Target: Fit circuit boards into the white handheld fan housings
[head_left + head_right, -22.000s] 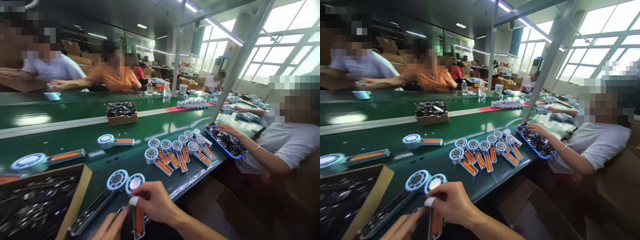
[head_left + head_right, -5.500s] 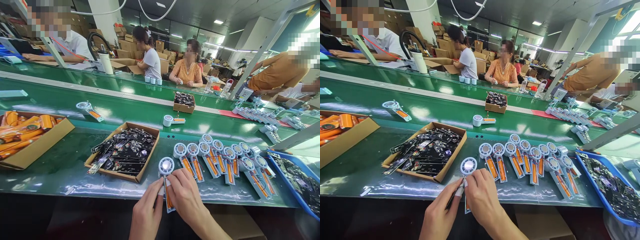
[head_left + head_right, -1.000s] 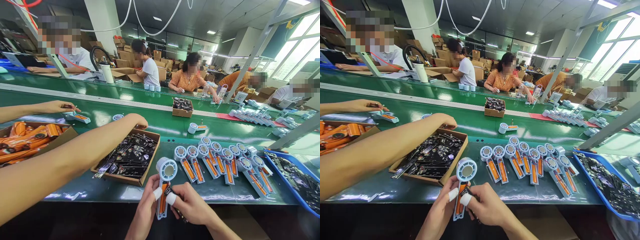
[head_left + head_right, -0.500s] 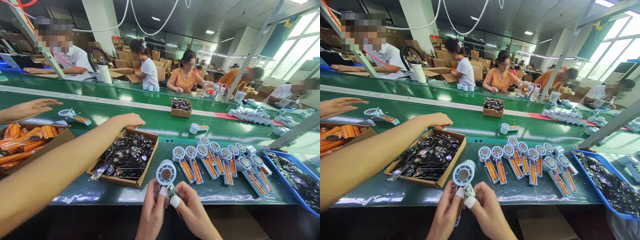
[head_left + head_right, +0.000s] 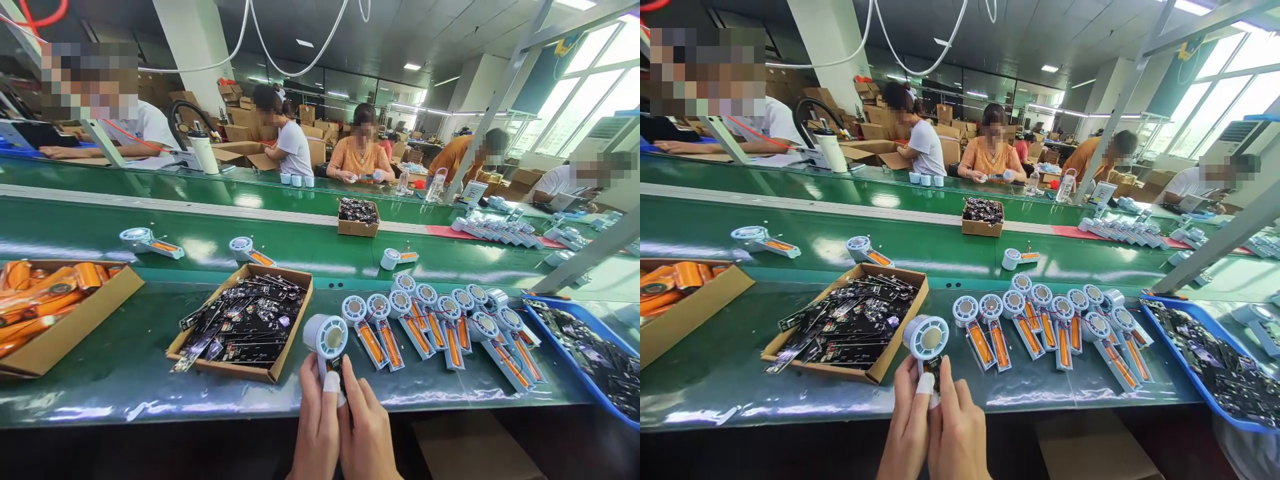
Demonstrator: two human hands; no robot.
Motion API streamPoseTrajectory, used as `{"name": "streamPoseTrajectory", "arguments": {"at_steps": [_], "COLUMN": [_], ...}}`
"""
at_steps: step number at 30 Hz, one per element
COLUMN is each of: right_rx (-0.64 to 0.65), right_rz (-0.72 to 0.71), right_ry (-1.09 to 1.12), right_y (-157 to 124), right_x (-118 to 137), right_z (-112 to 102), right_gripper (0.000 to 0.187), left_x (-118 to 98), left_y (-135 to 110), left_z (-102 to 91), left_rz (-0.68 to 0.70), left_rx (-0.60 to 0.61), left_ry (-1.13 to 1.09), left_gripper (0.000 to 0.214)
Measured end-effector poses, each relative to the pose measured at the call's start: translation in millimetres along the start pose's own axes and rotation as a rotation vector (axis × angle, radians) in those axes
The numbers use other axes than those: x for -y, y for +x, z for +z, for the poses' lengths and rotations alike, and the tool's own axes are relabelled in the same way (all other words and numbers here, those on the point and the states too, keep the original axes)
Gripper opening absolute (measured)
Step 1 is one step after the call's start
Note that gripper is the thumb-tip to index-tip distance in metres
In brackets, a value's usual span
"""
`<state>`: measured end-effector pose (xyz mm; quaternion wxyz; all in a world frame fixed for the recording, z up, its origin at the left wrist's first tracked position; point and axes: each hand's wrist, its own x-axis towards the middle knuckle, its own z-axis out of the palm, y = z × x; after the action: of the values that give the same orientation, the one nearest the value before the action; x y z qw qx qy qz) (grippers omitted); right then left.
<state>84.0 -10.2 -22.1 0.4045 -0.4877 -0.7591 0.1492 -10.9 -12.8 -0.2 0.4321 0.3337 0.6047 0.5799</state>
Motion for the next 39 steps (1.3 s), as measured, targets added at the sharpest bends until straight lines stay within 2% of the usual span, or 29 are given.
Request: {"name": "streamPoseTrajectory", "arguments": {"at_steps": [4, 7, 11, 15, 17, 20, 23, 24, 25, 27, 28, 30, 32, 35, 37, 39], "right_rx": [0.064, 0.198, 0.332, 0.25, 0.199, 0.165, 0.111, 0.08, 0.055, 0.05, 0.072, 0.135, 0.173, 0.158, 0.121, 0.078], "right_rz": [-0.1, -0.165, -0.212, -0.228, -0.213, -0.196, -0.232, -0.25, -0.265, -0.277, -0.275, -0.268, -0.266, -0.268, -0.242, -0.185], "right_ry": [-0.168, -0.336, -0.51, -0.503, -0.441, -0.384, -0.425, -0.446, -0.458, -0.442, -0.415, -0.35, -0.291, -0.208, -0.163, -0.146], "right_y": [13, 16, 17, 18, 18, 20, 24, 26, 28, 31, 32, 32, 30, 25, 25, 32], "right_x": [7, 9, 12, 12, 9, -2, -16, -21, -24, -27, -27, -23, -19, -21, -28, -37], "right_z": [-3, -8, -11, -2, 3, 8, 13, 16, 20, 28, 32, 34, 27, -3, -30, -55], "right_gripper": [0.059, 0.07, 0.078, 0.081, 0.082, 0.082, 0.081, 0.081, 0.081, 0.083, 0.085, 0.089, 0.09, 0.08, 0.062, 0.037], "left_x": [0, 3, 3, -4, -8, -19, -42, -53, -64, -85, -94, -106, -114, -122, -129, -134], "left_y": [6, 12, 14, 18, 21, 26, 38, 47, 58, 87, 104, 136, 162, 180, 182, 178], "left_z": [-1.4, -9.2, -12.3, -9.2, -12.2, -27.3, -50.6, -58.2, -65.1, -76.0, -79.8, -85.1, -89.3, -99.4, -110.3, -121.6], "left_rz": [0.055, 0.016, -0.033, -0.128, -0.137, -0.032, 0.123, 0.18, 0.248, 0.422, 0.456, 0.487, 0.502, 0.537, 0.554, 0.544], "left_rx": [0.017, 0.07, 0.059, 0.12, 0.152, 0.227, 0.344, 0.33, 0.258, 0.03, -0.032, -0.077, -0.069, -0.002, 0.0, -0.081], "left_ry": [-0.012, -0.064, -0.089, -0.093, -0.012, 0.252, 0.544, 0.653, 0.771, 1.113, 1.164, 1.209, 1.222, 1.174, 1.098, 0.991], "left_gripper": [0.05, 0.052, 0.055, 0.061, 0.059, 0.045, 0.04, 0.043, 0.044, 0.043, 0.043, 0.044, 0.039, 0.024, 0.013, 0.009]}}
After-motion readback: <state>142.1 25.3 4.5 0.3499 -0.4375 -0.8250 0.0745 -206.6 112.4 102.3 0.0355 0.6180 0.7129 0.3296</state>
